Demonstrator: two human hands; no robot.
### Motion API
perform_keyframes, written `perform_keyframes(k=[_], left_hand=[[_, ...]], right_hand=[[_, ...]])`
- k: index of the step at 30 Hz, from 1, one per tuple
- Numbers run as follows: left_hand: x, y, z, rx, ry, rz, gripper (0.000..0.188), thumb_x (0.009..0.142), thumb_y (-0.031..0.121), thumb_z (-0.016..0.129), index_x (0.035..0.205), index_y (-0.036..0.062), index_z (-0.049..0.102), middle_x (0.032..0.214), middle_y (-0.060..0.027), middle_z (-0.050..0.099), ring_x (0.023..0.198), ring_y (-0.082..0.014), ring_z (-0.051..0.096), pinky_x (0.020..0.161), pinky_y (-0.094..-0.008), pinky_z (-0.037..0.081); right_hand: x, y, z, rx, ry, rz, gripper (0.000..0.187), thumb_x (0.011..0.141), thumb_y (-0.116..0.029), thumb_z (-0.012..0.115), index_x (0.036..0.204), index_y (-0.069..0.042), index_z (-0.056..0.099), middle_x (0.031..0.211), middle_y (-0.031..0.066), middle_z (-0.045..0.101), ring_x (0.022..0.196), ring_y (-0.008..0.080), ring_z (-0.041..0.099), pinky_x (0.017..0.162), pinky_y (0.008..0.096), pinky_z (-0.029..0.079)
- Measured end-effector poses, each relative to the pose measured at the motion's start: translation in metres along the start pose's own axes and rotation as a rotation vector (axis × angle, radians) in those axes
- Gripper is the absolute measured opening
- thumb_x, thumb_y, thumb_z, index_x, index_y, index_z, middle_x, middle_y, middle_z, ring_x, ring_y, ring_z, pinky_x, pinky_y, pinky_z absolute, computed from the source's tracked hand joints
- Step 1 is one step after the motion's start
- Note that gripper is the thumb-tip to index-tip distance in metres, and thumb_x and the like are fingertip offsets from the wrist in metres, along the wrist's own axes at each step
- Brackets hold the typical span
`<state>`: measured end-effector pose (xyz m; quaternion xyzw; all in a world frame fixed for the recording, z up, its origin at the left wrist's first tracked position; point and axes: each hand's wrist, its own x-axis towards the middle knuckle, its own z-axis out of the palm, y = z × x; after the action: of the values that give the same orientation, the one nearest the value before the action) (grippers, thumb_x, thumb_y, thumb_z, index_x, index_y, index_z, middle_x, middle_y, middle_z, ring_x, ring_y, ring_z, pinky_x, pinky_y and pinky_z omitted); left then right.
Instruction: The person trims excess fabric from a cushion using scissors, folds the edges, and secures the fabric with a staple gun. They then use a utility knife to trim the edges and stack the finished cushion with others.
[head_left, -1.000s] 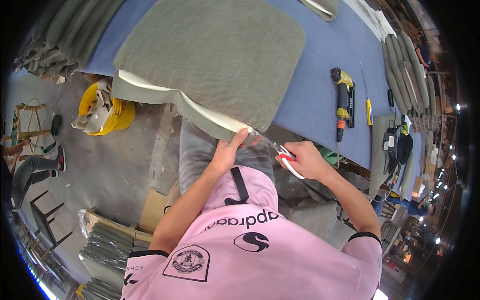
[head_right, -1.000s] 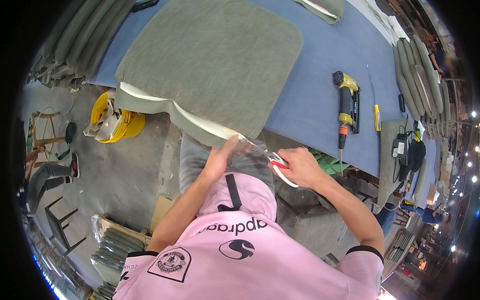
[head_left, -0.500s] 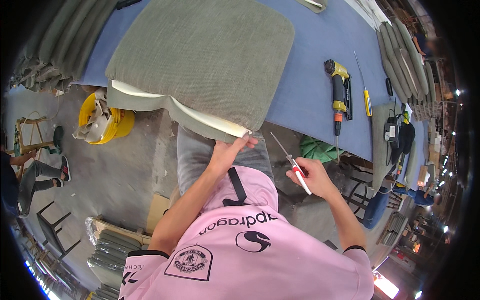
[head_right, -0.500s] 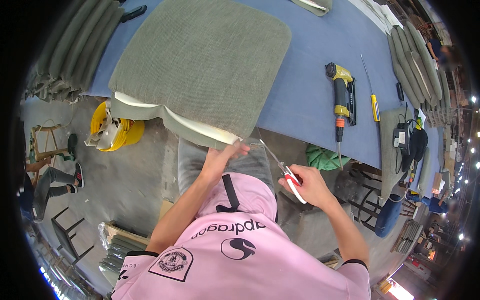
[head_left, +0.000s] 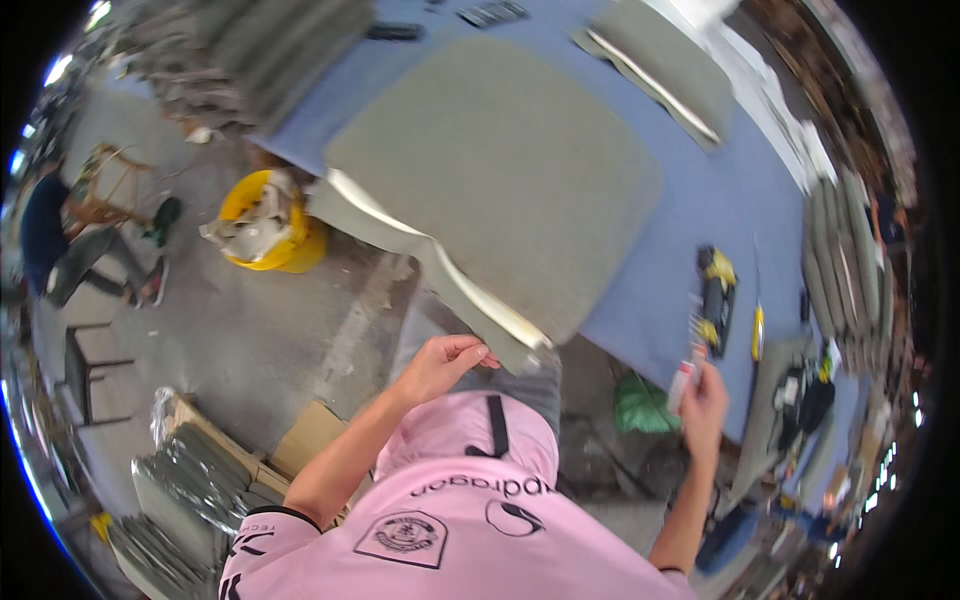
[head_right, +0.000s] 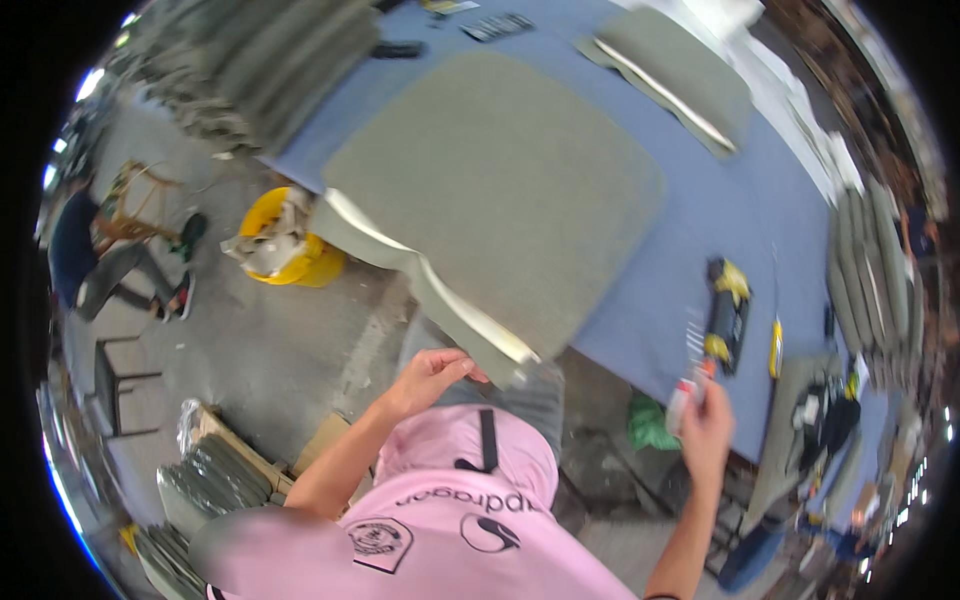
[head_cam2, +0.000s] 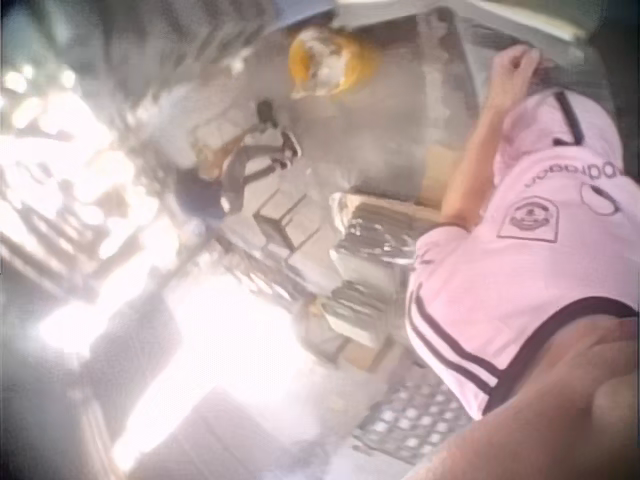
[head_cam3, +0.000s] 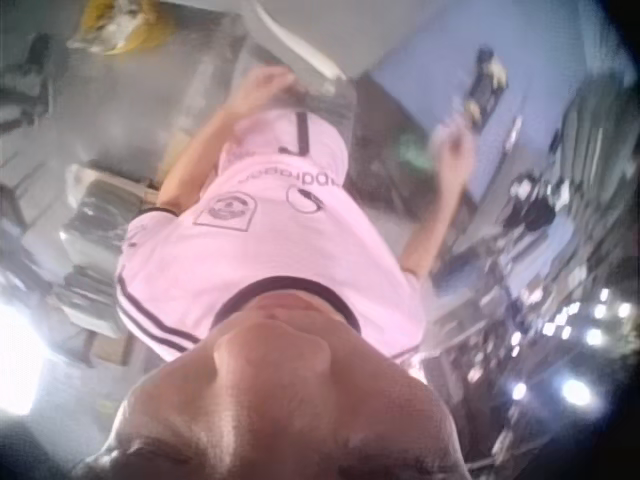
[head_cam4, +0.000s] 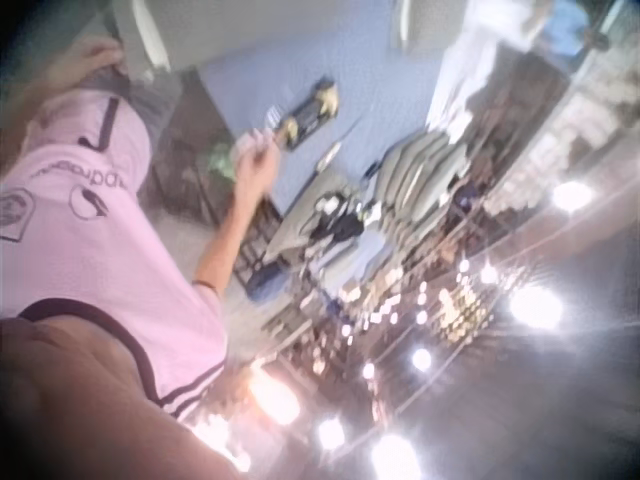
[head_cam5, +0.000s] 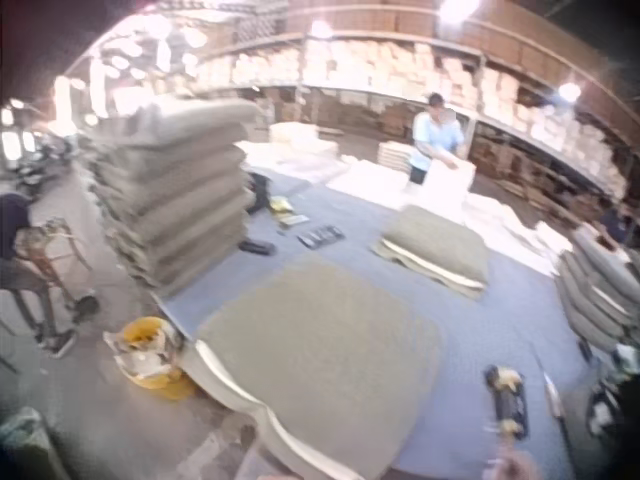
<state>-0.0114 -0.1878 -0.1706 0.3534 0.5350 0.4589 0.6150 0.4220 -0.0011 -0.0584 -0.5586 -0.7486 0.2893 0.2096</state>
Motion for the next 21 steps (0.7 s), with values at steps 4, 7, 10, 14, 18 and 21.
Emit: perform_keyframes(k=[4,7,10,14,18,21], left_hand=[[0.000,0.013,-0.071,-0.064,0.559,0.219,0.041,0.116,0.035,0.061,0.130,-0.0008,0.075,0.123,-0.0111,0.080,0.109,-0.0176,0.073,0.097,-0.0343,0.056],[0.004,0.055,-0.113,-0.031,0.637,0.045,0.061,0.113,0.057,0.058,0.133,0.0006,0.070,0.116,-0.0091,0.080,0.108,-0.0183,0.071,0.091,-0.0307,0.051],[0.026,0.062,-0.120,-0.108,0.426,-0.038,0.082,0.107,0.075,0.055,0.123,-0.0033,0.075,0.115,-0.0116,0.079,0.108,-0.0226,0.073,0.090,-0.0356,0.055],[0.052,0.060,-0.087,0.441,0.451,-0.166,0.078,0.109,0.067,0.058,0.100,-0.0086,0.075,0.087,-0.0121,0.074,0.092,-0.0186,0.070,0.083,-0.0386,0.056],[0.003,0.097,-0.086,0.468,0.365,0.314,0.049,0.117,0.040,0.052,0.092,0.0018,0.071,0.085,-0.0024,0.070,0.076,-0.0151,0.062,0.074,-0.0331,0.053],[-0.086,0.224,-0.069,0.073,0.608,0.821,0.034,0.113,0.035,0.059,0.094,0.0077,0.063,0.089,-0.0077,0.067,0.094,-0.0252,0.066,0.089,-0.0422,0.055]], right_hand=[[0.024,0.141,-0.077,-0.223,0.286,0.204,0.032,0.109,-0.012,0.068,0.138,0.001,0.069,0.105,0.0086,0.071,0.086,0.0180,0.069,0.079,0.0353,0.057],[0.032,0.147,-0.087,-0.616,0.351,0.221,0.044,0.106,-0.014,0.071,0.146,0.001,0.065,0.126,0.0194,0.071,0.115,0.0311,0.072,0.099,0.0409,0.058],[0.042,0.136,-0.057,-0.645,0.712,-0.163,0.057,0.102,-0.014,0.072,0.154,0.001,0.057,0.149,0.0267,0.061,0.144,0.0427,0.056,0.120,0.0480,0.046],[0.037,-0.025,0.034,-0.388,0.319,-0.362,0.081,0.090,-0.013,0.079,0.164,-0.002,0.048,0.172,0.0275,0.041,0.161,0.0470,0.037,0.133,0.0551,0.030],[0.044,-0.101,0.096,-0.323,0.140,-0.692,0.103,0.073,-0.022,0.094,0.166,-0.016,0.049,0.179,0.0250,0.029,0.161,0.0524,0.033,0.131,0.0644,0.028],[0.072,-0.122,0.102,-0.334,0.077,-0.805,0.108,0.066,-0.021,0.096,0.164,-0.018,0.052,0.177,0.0169,0.037,0.163,0.0459,0.034,0.130,0.0669,0.028]])
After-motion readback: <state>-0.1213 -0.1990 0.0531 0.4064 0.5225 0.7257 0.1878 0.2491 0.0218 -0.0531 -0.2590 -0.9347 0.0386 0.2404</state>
